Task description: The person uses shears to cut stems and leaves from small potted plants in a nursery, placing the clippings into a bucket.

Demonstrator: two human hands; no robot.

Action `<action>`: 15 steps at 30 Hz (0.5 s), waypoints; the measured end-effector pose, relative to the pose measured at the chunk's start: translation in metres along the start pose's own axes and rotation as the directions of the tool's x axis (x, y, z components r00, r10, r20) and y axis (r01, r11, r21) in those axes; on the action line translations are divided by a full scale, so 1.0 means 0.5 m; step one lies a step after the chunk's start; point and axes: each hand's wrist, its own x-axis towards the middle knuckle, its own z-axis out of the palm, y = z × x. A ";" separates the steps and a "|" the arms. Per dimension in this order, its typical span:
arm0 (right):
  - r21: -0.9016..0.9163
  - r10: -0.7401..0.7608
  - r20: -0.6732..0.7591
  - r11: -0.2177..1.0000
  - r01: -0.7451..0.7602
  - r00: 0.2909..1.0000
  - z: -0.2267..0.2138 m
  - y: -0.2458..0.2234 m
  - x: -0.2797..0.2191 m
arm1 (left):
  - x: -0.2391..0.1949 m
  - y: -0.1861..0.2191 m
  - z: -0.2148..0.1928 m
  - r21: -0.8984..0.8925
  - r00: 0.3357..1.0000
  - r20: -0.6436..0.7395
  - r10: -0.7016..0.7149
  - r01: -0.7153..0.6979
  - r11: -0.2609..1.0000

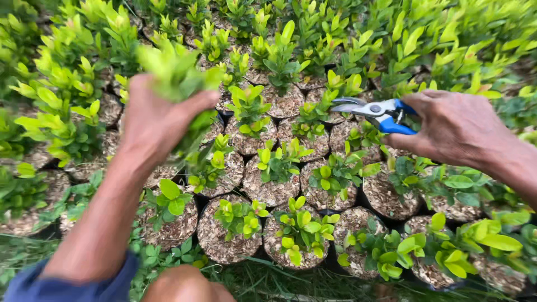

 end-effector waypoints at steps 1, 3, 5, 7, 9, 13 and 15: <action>0.024 -0.006 -0.001 1.000 0.006 1.000 0.014 0.007 0.004 | 0.035 0.011 0.028 0.025 1.000 0.001 -0.002 0.002 1.000; 0.045 -0.034 0.021 0.998 0.033 0.999 0.042 0.025 0.006 | 0.106 0.031 0.091 -0.114 0.967 0.012 -0.256 0.256 0.960; 0.024 -0.091 0.035 0.996 0.090 0.995 0.092 0.051 0.018 | 0.151 0.015 0.148 -0.194 0.961 0.047 -0.273 0.277 0.941; -0.008 -0.183 0.024 0.983 0.183 0.983 0.119 0.064 0.042 | 0.170 0.015 0.176 -0.282 0.954 0.040 -0.297 0.296 0.913; -0.118 -0.251 -0.038 0.962 0.245 0.967 0.140 0.063 0.057 | 0.162 0.021 0.192 -0.141 0.949 -0.011 -0.316 0.311 0.940; -0.172 -0.362 -0.015 0.919 0.354 0.932 0.120 0.056 0.109 | 0.085 0.077 0.141 -0.316 0.932 -0.068 -0.356 0.318 0.894; -0.138 -0.425 -0.107 0.902 0.410 0.899 0.114 0.038 0.150 | 0.042 0.105 0.122 -0.334 0.838 -0.190 -0.511 0.434 0.837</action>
